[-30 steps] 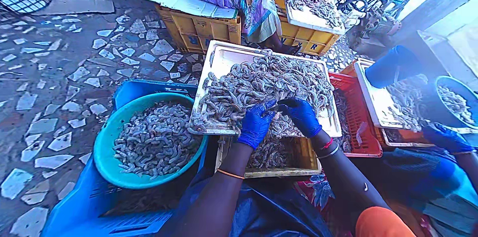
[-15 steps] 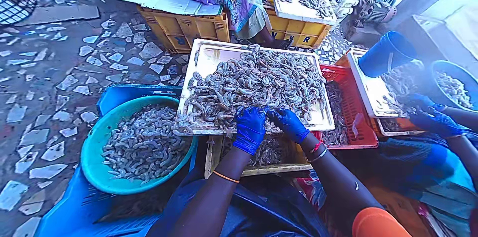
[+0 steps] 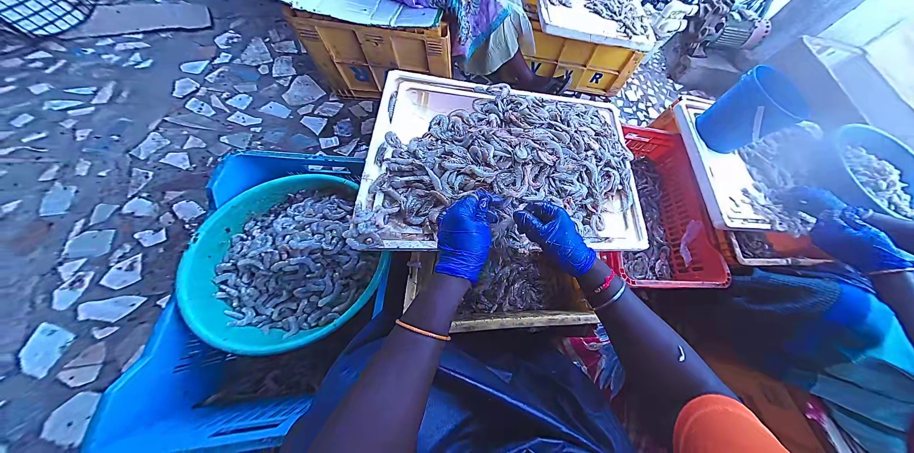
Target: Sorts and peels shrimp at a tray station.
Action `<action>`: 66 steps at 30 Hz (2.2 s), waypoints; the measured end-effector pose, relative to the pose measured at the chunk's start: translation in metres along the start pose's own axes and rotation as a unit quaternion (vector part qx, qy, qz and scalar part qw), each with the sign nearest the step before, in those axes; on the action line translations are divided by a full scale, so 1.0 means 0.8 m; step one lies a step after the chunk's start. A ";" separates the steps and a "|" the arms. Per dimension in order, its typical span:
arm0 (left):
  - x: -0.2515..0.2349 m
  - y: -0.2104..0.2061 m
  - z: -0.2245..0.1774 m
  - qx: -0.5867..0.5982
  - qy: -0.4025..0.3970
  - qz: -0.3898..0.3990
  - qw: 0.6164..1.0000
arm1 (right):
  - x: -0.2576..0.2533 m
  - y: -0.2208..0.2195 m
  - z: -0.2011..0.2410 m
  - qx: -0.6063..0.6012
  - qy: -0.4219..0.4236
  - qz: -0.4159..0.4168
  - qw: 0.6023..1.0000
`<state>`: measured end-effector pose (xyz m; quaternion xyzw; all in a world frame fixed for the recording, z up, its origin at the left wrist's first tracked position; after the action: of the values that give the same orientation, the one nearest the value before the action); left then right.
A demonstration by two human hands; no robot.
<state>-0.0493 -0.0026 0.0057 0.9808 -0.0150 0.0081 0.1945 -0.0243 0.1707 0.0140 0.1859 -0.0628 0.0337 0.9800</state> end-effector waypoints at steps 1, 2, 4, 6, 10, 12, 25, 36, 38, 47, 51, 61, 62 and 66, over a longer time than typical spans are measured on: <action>-0.003 0.005 0.005 0.013 0.020 -0.002 1.000 | 0.000 0.002 0.002 -0.032 0.000 -0.002 0.999; -0.005 0.009 0.007 0.021 0.015 -0.001 1.000 | 0.001 0.003 0.005 -0.073 -0.004 -0.007 0.997; -0.001 0.009 0.004 0.011 -0.097 0.007 0.995 | 0.001 0.004 0.008 -0.136 -0.019 -0.024 0.990; 0.006 -0.001 -0.007 -0.037 -0.202 0.024 0.978 | -0.001 0.004 0.008 -0.172 -0.027 -0.039 0.984; 0.023 -0.018 -0.021 -0.129 -0.279 -0.031 0.951 | 0.004 -0.001 0.012 -0.199 -0.024 -0.031 0.979; 0.025 -0.018 -0.024 -0.118 -0.291 -0.050 0.948 | 0.007 -0.001 0.020 -0.159 -0.019 -0.033 0.987; 0.001 0.010 -0.002 0.218 0.008 -0.033 0.975 | 0.012 0.028 0.015 -0.024 0.054 -0.037 0.998; 0.020 -0.001 -0.027 -0.065 -0.124 -0.058 0.988 | 0.020 -0.008 0.050 0.100 0.024 -0.048 0.994; 0.022 -0.002 -0.030 -0.025 -0.095 -0.047 0.994 | 0.021 -0.015 0.050 0.109 0.034 -0.056 0.992; 0.020 0.016 -0.012 0.118 0.008 0.149 0.982 | 0.026 -0.013 0.048 0.001 0.083 -0.092 0.992; 0.025 0.013 -0.014 -0.090 -0.038 0.174 0.980 | 0.023 -0.016 0.054 0.065 0.113 -0.100 0.986; 0.039 0.000 -0.012 -0.284 0.028 0.358 0.889 | 0.008 -0.042 0.110 0.022 0.261 -0.160 0.952; 0.044 -0.007 -0.008 -0.300 0.026 0.383 0.873 | 0.002 -0.062 0.130 0.027 0.277 -0.087 0.957; 0.038 -0.005 -0.007 -0.340 0.061 0.348 0.872 | -0.062 -0.087 0.124 0.256 0.128 0.012 0.958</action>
<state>-0.0189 0.0026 0.0099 0.7830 -0.3457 0.1293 0.5007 -0.0779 0.0676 0.0736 0.4243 0.0717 0.0839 0.8988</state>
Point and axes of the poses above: each hand's wrist, its own x-axis away from the middle knuckle, its own y-axis out of the back of the hand, z = x × y, the point moved 5 cm from there along -x, towards the middle knuckle, and after that the axes turned 5 degrees about x, right-handed, at the moved point
